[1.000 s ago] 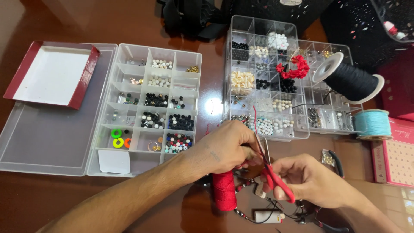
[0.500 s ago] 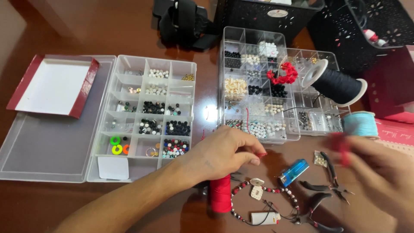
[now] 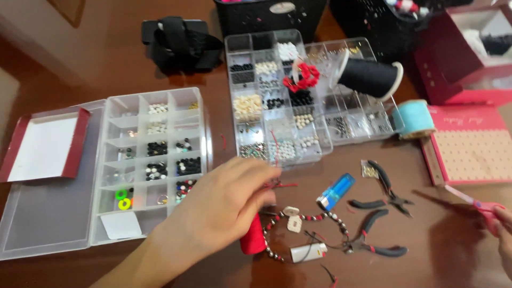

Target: Finishing the ends of a handmade beaded bracelet by singeing thread with a lighter and trimming excess with scissors.

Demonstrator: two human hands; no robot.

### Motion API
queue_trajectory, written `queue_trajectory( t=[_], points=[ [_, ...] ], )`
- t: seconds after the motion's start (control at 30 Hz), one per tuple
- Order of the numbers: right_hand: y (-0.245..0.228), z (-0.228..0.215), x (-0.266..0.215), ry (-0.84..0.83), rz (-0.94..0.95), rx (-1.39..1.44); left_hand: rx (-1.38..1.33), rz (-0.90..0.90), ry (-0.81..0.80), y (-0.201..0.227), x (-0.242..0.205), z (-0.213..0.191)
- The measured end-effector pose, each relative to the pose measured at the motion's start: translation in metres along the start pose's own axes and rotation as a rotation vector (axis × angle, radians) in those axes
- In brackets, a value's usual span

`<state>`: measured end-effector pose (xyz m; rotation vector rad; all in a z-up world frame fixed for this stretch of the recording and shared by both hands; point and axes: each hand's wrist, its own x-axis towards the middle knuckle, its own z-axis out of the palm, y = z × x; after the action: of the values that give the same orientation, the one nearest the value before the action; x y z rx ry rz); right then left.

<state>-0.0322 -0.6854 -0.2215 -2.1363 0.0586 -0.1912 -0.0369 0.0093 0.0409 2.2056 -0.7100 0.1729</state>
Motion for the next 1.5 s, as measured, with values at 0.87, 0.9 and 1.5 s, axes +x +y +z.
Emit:
queue_trajectory(
  t=[0.87,0.9,1.5],
  points=[
    [-0.365,0.195,-0.048,-0.705,-0.992,-0.582,0.899,-0.629,-0.711,0.045,-0.002,0.007],
    [-0.368,0.196,-0.047,-0.706,-0.993,-0.585,0.896,-0.630,-0.709,0.042,-0.020,0.028],
    [-0.404,0.192,0.019,-0.547,0.091,0.358,-0.396,-0.383,0.051,0.030,-0.020,0.027]
  ],
)
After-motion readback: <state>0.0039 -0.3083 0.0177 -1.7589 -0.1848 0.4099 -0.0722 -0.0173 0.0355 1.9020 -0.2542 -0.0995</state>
